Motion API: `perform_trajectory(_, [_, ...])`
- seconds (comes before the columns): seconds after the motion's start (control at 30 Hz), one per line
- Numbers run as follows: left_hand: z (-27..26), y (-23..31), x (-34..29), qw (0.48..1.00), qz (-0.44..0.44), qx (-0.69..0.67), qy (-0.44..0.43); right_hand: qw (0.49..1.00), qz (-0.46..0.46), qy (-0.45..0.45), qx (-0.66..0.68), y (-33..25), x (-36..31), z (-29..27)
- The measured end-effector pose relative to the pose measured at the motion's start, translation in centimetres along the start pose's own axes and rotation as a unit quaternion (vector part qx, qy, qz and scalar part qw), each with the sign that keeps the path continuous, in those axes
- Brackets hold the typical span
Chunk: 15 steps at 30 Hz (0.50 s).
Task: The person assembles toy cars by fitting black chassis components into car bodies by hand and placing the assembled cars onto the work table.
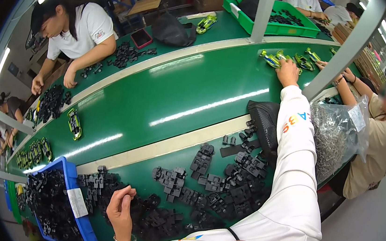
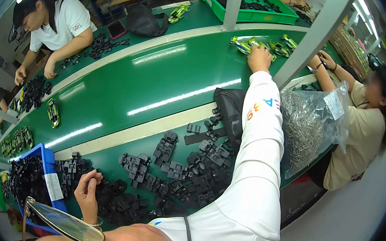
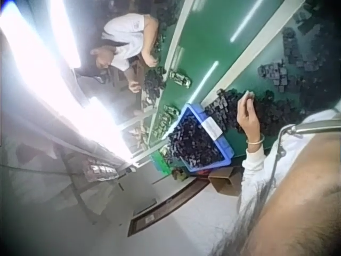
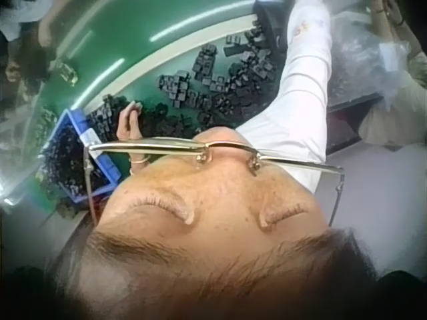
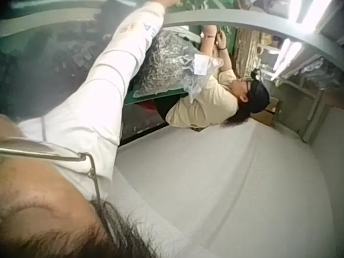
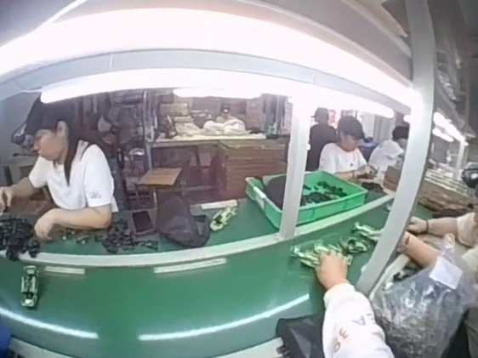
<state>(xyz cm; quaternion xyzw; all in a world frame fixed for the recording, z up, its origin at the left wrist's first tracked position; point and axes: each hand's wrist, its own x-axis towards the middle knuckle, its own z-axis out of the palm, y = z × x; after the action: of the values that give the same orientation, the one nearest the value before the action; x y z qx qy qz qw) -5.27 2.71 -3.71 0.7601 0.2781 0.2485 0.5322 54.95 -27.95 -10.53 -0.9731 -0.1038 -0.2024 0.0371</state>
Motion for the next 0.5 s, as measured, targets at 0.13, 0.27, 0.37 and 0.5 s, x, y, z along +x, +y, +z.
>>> perform_trajectory(0.13, [0.5, 0.3, 0.5, 1.0, 0.022, -0.002, -0.017, 0.997, -0.058, 0.049, -0.02, -0.4, -0.6, -0.9])
perform_trajectory(0.27, [0.0, 0.6, 0.2, 0.999, 0.034, -0.015, -0.019, 0.993, -0.103, 0.019, 0.045, -2.9, -2.0, -2.2])
perform_trajectory(0.37, [-0.2, 0.9, 0.0, 0.999, 0.032, -0.017, -0.026, 0.982, -0.173, -0.003, 0.078, -7.3, -4.9, -4.9])
perform_trajectory(0.5, [-0.3, 0.9, 0.1, 0.995, 0.048, -0.048, -0.07, 0.952, -0.274, -0.064, 0.121, -15.5, -11.2, -11.7])
